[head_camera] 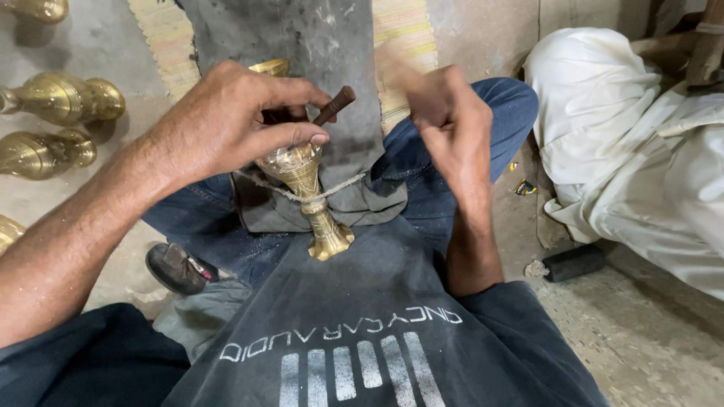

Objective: The person sits cross-legged and uses a chisel and wooden mallet to engrave a decorative pattern into a brass vessel. The vessel is held steady on a cloth on the lap while the person repeatedly taps the chisel to create fine lines.

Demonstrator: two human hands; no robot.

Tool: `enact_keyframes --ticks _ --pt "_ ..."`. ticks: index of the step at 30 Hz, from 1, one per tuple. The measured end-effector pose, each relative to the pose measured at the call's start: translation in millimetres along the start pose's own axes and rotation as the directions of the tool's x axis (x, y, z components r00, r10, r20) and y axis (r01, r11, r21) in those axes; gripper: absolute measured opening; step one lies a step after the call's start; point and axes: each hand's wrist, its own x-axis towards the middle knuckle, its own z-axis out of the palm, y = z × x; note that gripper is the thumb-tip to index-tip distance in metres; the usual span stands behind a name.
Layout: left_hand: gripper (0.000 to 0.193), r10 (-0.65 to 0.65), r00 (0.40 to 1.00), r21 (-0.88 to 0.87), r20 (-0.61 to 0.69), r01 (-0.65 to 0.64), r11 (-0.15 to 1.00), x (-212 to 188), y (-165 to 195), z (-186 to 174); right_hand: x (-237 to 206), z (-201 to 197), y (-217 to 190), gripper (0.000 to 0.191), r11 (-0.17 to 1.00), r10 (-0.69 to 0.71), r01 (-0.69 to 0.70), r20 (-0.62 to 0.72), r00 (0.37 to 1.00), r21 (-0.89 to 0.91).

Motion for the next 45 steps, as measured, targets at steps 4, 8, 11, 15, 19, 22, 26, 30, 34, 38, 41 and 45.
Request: enact_keyframes --ticks 4,8,11,15,19,22,26,30,34,38,41,45 --pt "0.037 0.022 1.0 -0.006 -0.017 -0.023 1.0 0.6 -0.6 -0.2 2.6 0.0 0.8 0.024 0.994 -0.09 0.094 0.077 0.993 -0.054" --pt "0.038 0.065 0.997 -0.013 -0.044 -0.065 0.998 -0.9 -1.7 0.8 5.1 -3.1 -1.7 0.022 0.995 0.07 -0.068 0.024 0.997 -0.068" --pt "0.037 0.073 0.996 -0.029 -0.043 -0.074 0.997 -1.2 -1.9 1.9 4.1 -6.3 -2.5 0.027 0.981 -0.054 0.069 0.088 0.995 -0.183" --pt "0.038 0.005 1.0 -0.019 -0.03 -0.006 1.0 1.3 -0.9 2.1 1.6 3.8 1.7 0.029 0.979 0.047 -0.042 -0.018 0.999 0.2" --pt "0.037 0.103 0.993 0.019 -0.062 -0.102 0.995 3.4 0.5 2.0 -1.4 16.1 10.5 0.029 0.936 0.147 -0.099 -0.119 0.982 0.338" --pt "0.035 0.106 0.991 0.003 -0.076 -0.106 0.994 1.9 2.3 3.3 -2.4 15.5 15.3 0.026 0.979 0.106 -0.086 -0.1 0.989 0.184" --pt "0.037 0.052 0.997 -0.001 -0.051 -0.052 0.999 3.0 2.6 3.3 -2.3 6.5 14.3 0.026 0.975 -0.154 0.148 -0.024 0.988 -0.165" --pt "0.039 -0.019 1.0 0.035 -0.012 0.02 0.999 6.1 1.5 3.7 1.5 5.5 8.3 0.019 0.859 0.378 -0.373 0.055 0.924 0.352" --pt "0.037 0.06 0.998 0.017 -0.035 -0.06 0.998 7.1 -0.9 4.5 5.0 3.1 6.5 0.027 0.991 -0.089 0.091 0.024 0.996 -0.1" --pt "0.037 0.047 0.998 -0.014 -0.031 -0.048 0.999 5.1 -2.2 5.6 6.0 3.3 9.9 0.029 0.987 -0.116 0.123 0.068 0.991 -0.107" --pt "0.036 0.054 0.998 -0.001 -0.027 -0.054 0.999 5.7 -3.0 4.9 5.0 2.1 12.7 0.023 0.997 -0.067 0.065 0.034 0.997 0.051" --pt "0.037 0.009 1.0 0.009 -0.002 -0.009 1.0 6.1 -2.4 6.2 1.7 -3.2 15.0 0.036 0.924 -0.226 0.265 0.167 0.96 -0.276"
